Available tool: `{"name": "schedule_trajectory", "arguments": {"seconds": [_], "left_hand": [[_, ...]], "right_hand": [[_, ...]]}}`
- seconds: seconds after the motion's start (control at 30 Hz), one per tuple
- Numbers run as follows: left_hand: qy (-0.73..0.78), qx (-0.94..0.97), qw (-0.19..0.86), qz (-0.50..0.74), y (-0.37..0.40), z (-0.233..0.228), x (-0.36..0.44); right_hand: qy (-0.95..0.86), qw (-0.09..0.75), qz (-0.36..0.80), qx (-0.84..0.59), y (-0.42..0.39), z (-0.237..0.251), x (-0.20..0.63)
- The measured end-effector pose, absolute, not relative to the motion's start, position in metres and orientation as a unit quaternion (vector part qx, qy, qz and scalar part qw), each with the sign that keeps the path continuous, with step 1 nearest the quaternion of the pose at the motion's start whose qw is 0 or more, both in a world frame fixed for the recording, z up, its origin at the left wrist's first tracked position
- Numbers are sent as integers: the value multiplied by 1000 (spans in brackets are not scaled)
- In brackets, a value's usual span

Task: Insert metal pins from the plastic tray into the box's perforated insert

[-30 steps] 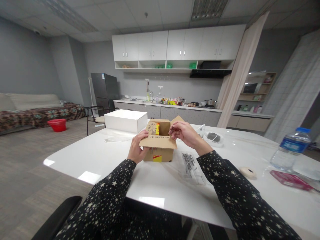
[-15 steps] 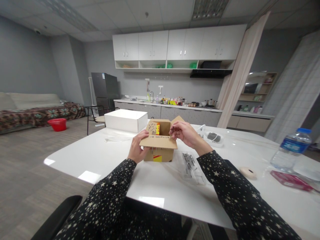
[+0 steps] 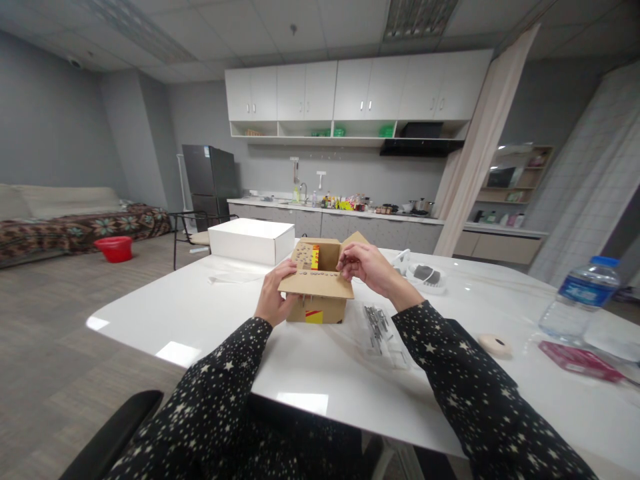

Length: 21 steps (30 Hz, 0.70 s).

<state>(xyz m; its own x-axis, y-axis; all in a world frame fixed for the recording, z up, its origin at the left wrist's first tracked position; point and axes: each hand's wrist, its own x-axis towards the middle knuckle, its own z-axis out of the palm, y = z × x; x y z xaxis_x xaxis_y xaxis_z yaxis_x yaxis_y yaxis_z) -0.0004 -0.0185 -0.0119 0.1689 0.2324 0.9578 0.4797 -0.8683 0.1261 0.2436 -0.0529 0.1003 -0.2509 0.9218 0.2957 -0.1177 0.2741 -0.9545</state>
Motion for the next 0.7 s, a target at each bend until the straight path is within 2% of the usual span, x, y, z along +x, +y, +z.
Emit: {"name": "schedule_trajectory", "arguments": {"seconds": [0.7], "left_hand": [[-242, -756, 100, -600, -20, -11, 2]], "right_hand": [[-618, 520, 479, -344, -51, 99, 239]]}}
